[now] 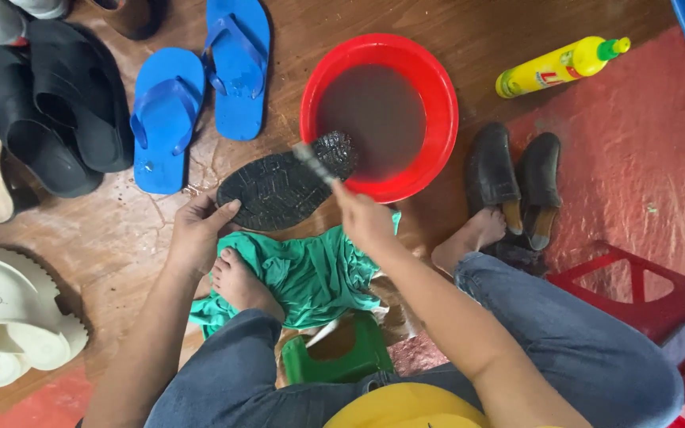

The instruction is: The person scrubs the sole of a black shoe using a toothbrush and water from a red basin. They repeatedly dip the brush into the water and scrub the shoe's sole, then rinse the brush. The person also briefly handles a green cloth.

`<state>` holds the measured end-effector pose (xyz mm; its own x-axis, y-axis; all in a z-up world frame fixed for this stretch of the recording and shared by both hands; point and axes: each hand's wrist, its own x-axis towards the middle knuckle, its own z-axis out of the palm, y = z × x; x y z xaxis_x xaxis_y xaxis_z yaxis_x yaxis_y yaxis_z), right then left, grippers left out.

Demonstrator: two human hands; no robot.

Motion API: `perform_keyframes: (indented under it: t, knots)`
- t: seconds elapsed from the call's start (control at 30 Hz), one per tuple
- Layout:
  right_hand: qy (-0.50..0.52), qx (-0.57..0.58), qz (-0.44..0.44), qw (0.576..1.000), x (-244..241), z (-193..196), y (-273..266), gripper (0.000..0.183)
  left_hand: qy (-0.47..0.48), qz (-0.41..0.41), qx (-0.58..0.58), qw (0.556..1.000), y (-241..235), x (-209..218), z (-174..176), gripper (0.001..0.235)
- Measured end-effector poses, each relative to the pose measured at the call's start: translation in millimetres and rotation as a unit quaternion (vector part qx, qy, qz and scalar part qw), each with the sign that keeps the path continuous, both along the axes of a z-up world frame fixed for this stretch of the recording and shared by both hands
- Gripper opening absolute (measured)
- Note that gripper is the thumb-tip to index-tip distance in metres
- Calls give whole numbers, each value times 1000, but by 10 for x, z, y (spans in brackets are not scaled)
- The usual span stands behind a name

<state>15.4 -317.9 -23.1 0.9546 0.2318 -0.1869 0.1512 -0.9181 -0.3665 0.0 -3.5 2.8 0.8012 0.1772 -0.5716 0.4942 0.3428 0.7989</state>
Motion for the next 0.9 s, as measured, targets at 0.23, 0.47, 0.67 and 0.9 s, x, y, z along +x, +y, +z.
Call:
perform_keyframes:
  t: [0.23,0.47,0.67,0.9]
  knots:
    - [-2,15,-9,1000,75,171,-112,52,-6,-3,0,1000,-33,7,46,28]
    - [73,0,-118,990,9,52,-563,49,10,-1,4,1000,-57,11,211,26]
    - [99,18,-232,968,-108,-134,-1073,53,11,-1,-7,1000,76,-32,-234,21]
    - [107,50,-230,966,-166,359,-904,60,56,-37,2,998,90,56,-16,45]
